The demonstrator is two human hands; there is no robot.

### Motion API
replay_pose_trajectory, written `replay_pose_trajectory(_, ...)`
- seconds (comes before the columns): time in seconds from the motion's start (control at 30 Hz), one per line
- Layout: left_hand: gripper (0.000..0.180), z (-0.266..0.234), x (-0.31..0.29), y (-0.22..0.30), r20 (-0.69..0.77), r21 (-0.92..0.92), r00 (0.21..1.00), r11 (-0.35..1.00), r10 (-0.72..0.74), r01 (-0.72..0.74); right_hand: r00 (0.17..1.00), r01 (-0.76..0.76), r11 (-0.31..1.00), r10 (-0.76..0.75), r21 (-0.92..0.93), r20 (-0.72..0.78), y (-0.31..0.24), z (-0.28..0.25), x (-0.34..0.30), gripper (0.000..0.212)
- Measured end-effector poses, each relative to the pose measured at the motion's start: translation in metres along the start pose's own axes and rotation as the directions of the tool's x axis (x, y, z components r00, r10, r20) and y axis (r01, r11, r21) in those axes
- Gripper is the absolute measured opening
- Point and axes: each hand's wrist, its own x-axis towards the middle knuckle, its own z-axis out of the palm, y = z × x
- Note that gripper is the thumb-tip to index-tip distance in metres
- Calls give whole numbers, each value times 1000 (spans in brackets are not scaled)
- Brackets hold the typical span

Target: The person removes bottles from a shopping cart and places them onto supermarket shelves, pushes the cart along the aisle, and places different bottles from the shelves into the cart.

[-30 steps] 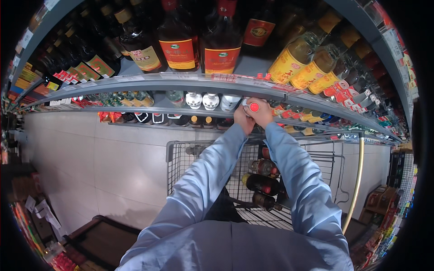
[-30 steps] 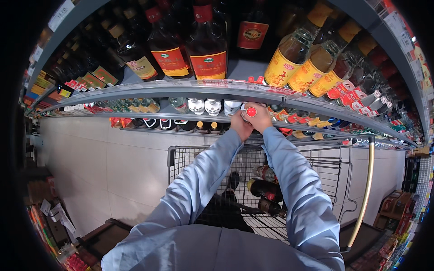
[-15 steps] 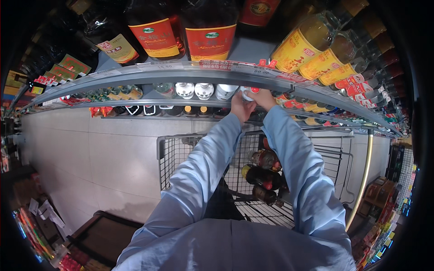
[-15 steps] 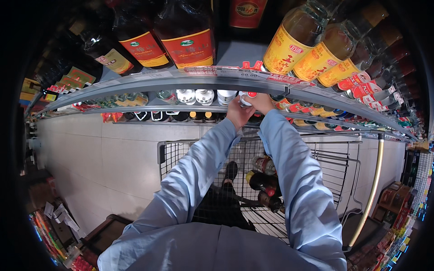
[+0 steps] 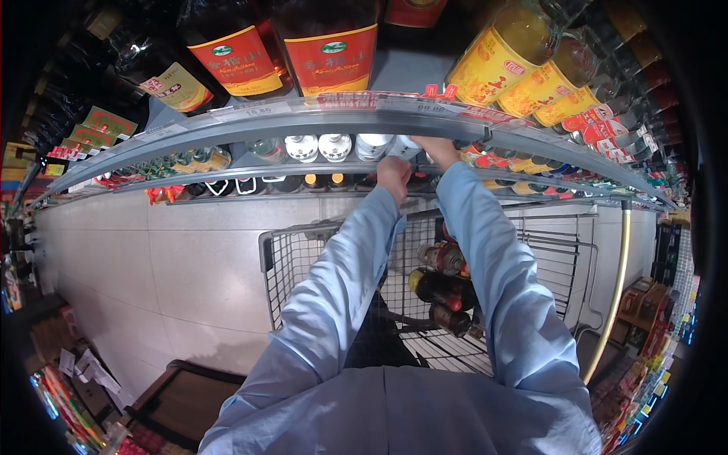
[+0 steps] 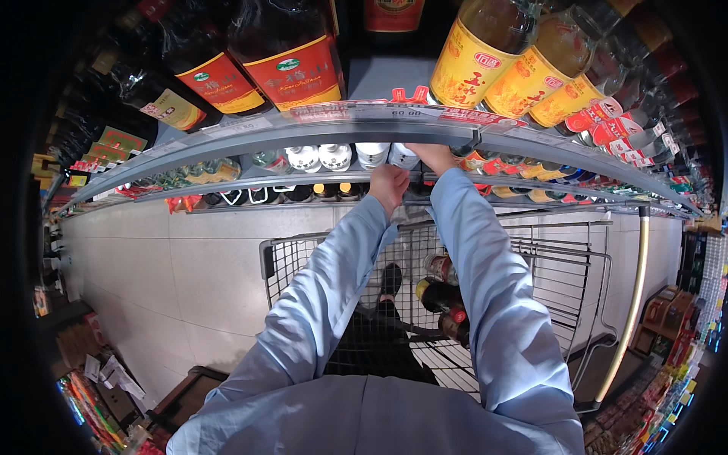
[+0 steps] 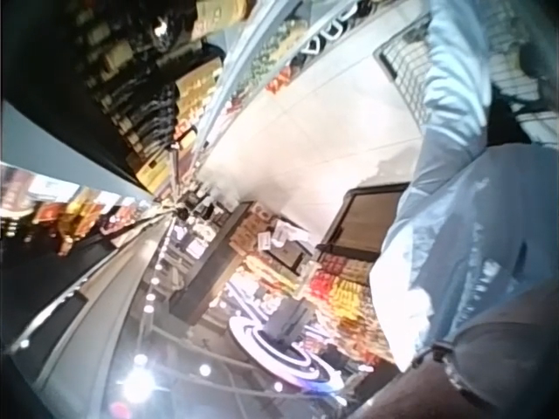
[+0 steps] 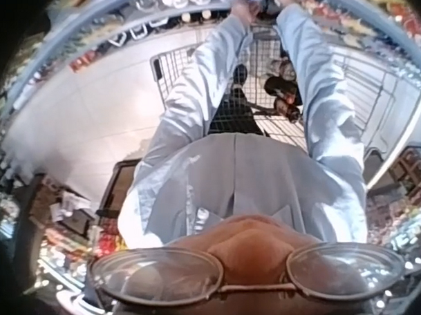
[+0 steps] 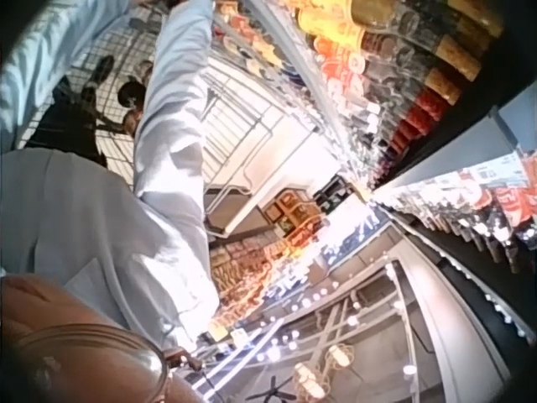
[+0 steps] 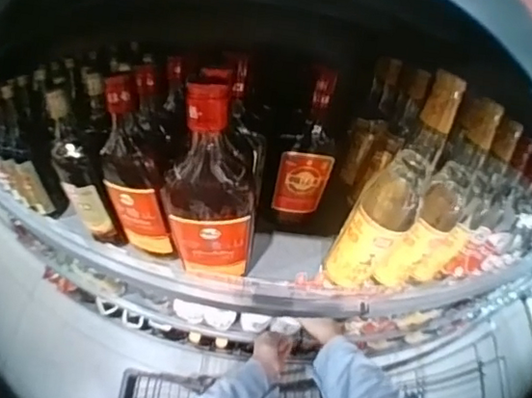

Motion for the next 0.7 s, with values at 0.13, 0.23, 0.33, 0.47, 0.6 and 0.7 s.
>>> replay_pose_trajectory(0.13,6,-10,0,-1,120,229,991,969,64,-90,999,-31,999,31,-9,-38,1,0,-3,45)
replay_pose_trajectory(0.23,9,-15,9,1,123,119,989,989,79,-94,996,-84,995,85,58,-18,3,2,-4,46)
replay_pose_trajectory(0.33,11,-10,7,-1,79,141,990,982,115,-125,981,-186,973,191,139,-20,4,3,-7,45)
replay_pose_trajectory(0.47,11,-2,3,-3,43,53,996,995,79,-81,990,-128,982,134,138,-36,3,2,-7,37)
replay_pose_trajectory(0.6,5,2,-3,-7,105,243,988,960,117,-139,975,-218,975,219,43,-36,-2,-12,-19,37)
replay_pose_trajectory(0.7,27,-2,-40,9,230,181,972,983,-43,1,972,-178,971,149,-157,-182,-13,-26,-42,39)
